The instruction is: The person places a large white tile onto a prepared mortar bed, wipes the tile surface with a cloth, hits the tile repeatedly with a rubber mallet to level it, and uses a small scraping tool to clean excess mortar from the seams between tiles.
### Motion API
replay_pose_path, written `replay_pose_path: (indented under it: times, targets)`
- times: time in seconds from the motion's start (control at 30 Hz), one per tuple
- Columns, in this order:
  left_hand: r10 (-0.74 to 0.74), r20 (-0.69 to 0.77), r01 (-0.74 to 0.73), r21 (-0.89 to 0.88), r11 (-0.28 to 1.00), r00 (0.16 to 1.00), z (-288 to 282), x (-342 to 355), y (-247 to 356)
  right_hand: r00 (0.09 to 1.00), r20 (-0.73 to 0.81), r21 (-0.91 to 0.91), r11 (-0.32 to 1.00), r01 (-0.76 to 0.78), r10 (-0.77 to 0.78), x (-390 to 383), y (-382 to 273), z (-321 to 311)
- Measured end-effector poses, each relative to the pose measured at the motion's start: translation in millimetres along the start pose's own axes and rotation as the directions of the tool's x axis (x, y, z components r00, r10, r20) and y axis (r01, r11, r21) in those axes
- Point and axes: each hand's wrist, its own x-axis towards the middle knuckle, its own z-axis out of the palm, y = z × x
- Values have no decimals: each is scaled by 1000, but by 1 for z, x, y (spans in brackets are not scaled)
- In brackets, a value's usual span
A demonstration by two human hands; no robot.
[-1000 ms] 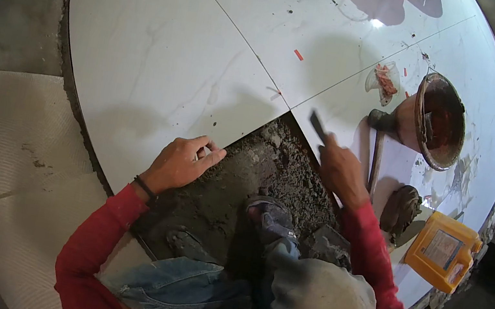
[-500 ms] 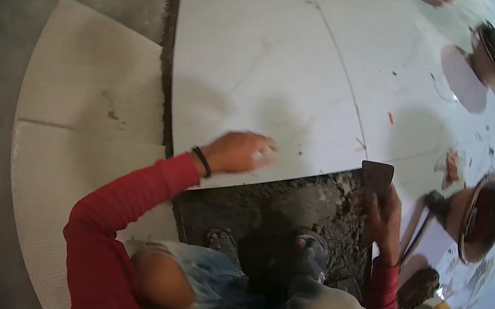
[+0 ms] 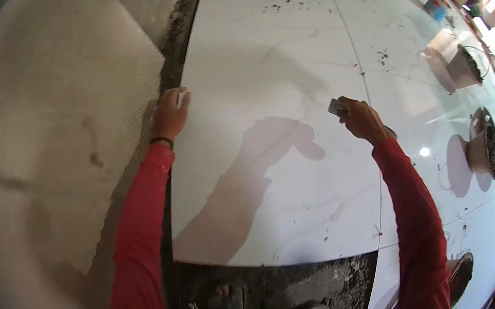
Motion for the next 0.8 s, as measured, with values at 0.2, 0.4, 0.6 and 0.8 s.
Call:
replay_pose_path:
  times: [0.2,0.4,0.6,0.8]
  targets:
    - [-92,-66,84,-108,991,994,18,44,-36,978,-147,-109,980,-167,151,84,47,5]
    - [-14,-167,-30,-257,966,986,37,48,-58,969,-139,-370,897,-243,205,160,49,-6]
    - [23,-147,-56,-229,972,989,36,49,-53,989,41,-264,956,-127,143,201,52,-6]
    - [55,-139,-79,-176,981,989,41,50,-62,999,28,-219,975,-28,35,209,53,2]
